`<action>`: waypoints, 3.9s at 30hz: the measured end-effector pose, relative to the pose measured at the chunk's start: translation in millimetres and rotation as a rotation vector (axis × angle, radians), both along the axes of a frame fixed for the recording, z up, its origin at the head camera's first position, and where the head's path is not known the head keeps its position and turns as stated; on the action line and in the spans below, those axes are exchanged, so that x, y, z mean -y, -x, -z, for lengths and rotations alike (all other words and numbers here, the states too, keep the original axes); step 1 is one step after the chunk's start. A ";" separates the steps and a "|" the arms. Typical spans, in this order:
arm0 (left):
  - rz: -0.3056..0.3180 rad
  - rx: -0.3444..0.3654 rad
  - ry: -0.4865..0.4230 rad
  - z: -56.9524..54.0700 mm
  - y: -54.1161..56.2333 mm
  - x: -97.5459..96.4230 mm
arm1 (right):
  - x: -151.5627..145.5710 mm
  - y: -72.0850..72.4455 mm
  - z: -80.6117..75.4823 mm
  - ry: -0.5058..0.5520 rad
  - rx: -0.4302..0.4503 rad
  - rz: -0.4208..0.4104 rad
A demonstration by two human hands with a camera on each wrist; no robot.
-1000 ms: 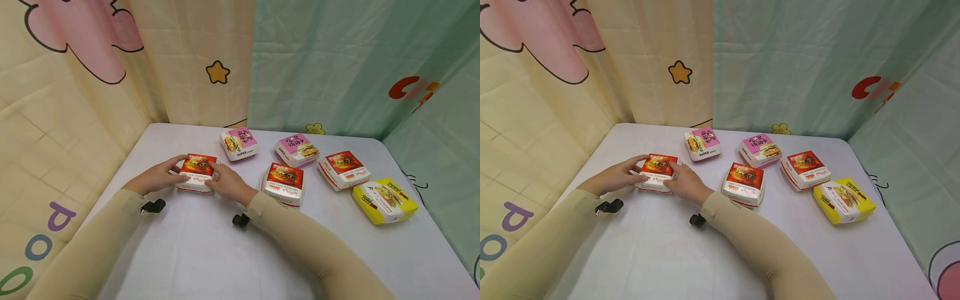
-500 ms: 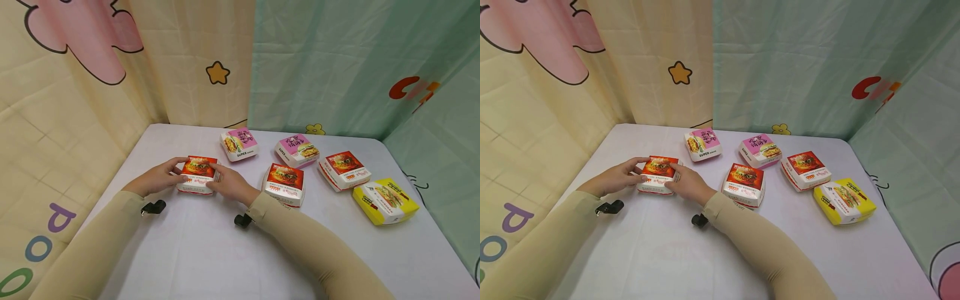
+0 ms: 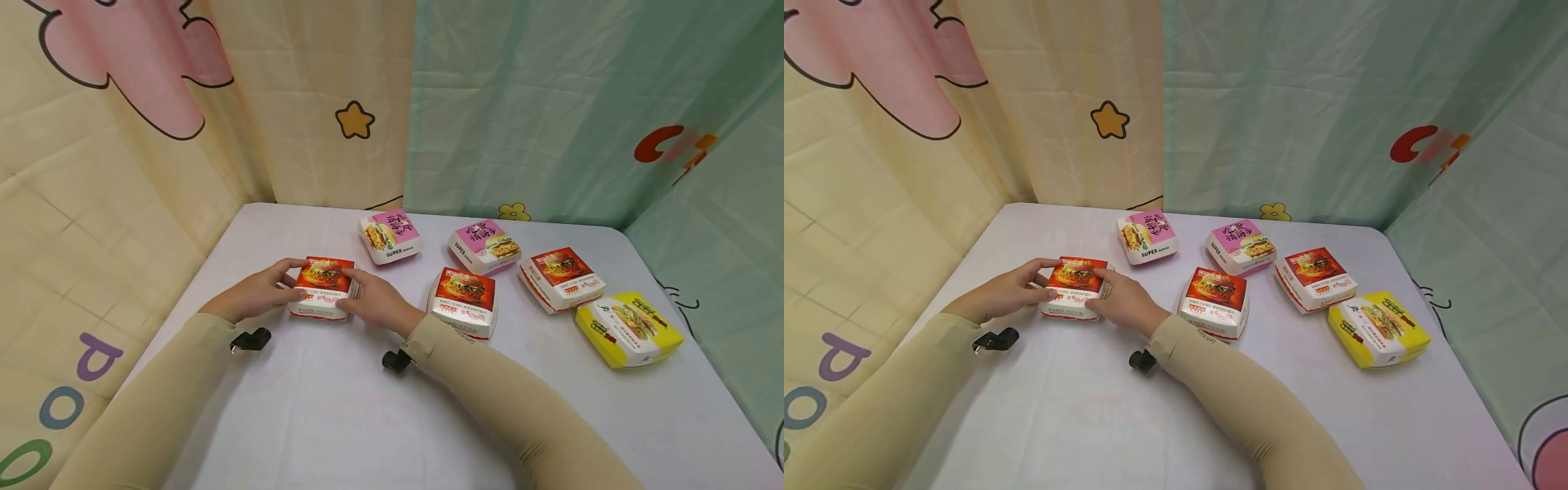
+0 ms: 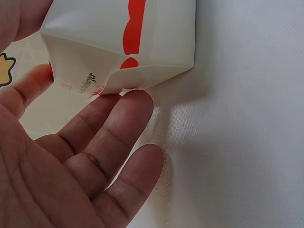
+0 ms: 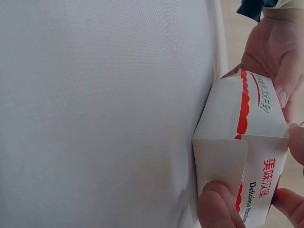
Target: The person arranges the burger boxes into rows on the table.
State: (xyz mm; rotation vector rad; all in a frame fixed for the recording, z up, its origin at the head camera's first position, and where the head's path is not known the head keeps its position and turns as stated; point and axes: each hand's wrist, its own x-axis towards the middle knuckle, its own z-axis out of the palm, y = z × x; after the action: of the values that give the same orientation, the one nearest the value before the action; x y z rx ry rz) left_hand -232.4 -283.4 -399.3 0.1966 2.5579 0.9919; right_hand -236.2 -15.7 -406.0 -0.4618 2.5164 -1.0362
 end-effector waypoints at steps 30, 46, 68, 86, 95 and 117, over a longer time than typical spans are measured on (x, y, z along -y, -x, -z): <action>0.018 -0.020 -0.056 1.9 -3.6 -1.0 | -3.1 -1.6 -2.3 -0.006 0.024 -0.005; 0.027 -0.032 -0.046 1.3 -4.1 -1.4 | -3.4 -2.0 -3.6 -0.012 0.024 -0.009; 0.022 -0.026 0.001 2.9 -4.5 1.0 | -3.3 -3.0 -5.8 -0.031 0.042 -0.009; 0.039 -0.010 -0.018 0.6 -5.5 0.8 | -4.8 -4.1 -9.3 -0.057 0.039 -0.021; 0.051 0.016 -0.007 -2.6 -8.3 -2.8 | -4.4 -5.8 -10.3 -0.097 0.017 -0.035; 0.078 0.014 -0.008 -7.7 -12.1 -5.1 | -7.7 -10.3 -12.0 -0.111 0.009 -0.058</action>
State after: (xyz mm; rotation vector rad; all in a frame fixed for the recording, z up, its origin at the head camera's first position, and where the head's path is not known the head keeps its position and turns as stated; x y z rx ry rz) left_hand -220.4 -278.4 -391.6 0.2882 2.5135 0.9717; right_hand -225.9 -7.9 -394.0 -0.4935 2.5214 -0.8701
